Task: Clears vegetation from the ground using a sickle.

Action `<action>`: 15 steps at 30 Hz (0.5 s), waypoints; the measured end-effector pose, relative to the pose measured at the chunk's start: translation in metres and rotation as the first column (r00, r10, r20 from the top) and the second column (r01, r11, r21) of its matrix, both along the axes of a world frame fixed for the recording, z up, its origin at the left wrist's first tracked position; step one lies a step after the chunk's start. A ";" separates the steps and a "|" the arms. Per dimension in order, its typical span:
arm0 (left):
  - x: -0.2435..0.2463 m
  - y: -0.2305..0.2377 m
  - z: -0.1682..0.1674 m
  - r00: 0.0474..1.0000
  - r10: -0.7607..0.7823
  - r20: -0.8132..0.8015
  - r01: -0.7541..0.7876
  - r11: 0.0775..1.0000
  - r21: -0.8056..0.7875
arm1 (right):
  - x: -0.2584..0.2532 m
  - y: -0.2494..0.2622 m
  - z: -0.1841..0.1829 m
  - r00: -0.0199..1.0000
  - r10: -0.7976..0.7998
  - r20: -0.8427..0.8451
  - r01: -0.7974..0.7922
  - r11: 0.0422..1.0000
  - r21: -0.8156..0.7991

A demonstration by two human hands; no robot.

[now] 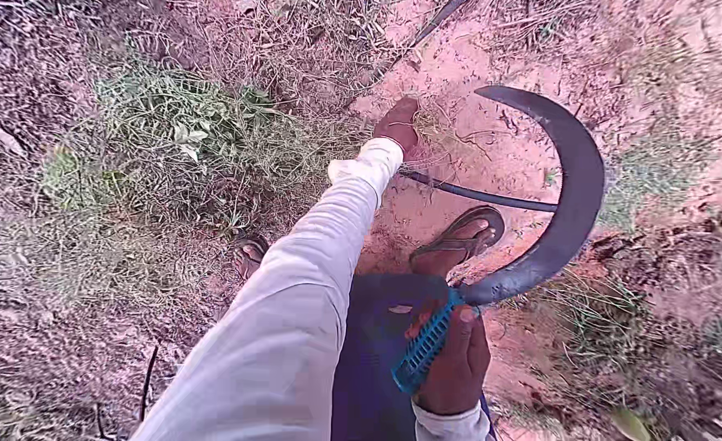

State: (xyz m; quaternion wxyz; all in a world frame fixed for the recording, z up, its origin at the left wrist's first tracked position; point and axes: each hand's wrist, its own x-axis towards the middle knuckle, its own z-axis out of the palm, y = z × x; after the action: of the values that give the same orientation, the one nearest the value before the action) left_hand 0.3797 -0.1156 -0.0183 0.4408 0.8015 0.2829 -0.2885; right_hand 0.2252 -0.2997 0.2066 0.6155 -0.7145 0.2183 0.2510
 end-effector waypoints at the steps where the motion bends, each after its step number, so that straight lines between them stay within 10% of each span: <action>1: 0.016 -0.007 -0.008 0.993 -0.101 -0.065 0.102 0.995 0.022 | 0.001 -0.003 0.000 1.000 -0.013 -0.008 0.013 1.000 0.011; 9: 0.032 -0.031 -0.020 0.951 -0.134 -0.279 0.168 0.980 0.103 | 0.027 -0.017 0.014 0.994 -0.086 -0.061 0.088 0.996 0.028; 15: 0.060 -0.076 0.018 0.963 -0.263 -0.057 0.264 0.965 0.001 | 0.043 -0.020 0.023 0.988 -0.136 -0.077 0.139 0.990 0.034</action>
State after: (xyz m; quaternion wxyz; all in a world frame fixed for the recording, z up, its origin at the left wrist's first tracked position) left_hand 0.4392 -0.1914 0.0001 0.3870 0.8254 0.1872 -0.3659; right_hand 0.2686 -0.3201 0.2291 0.6367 -0.6757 0.2847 0.2387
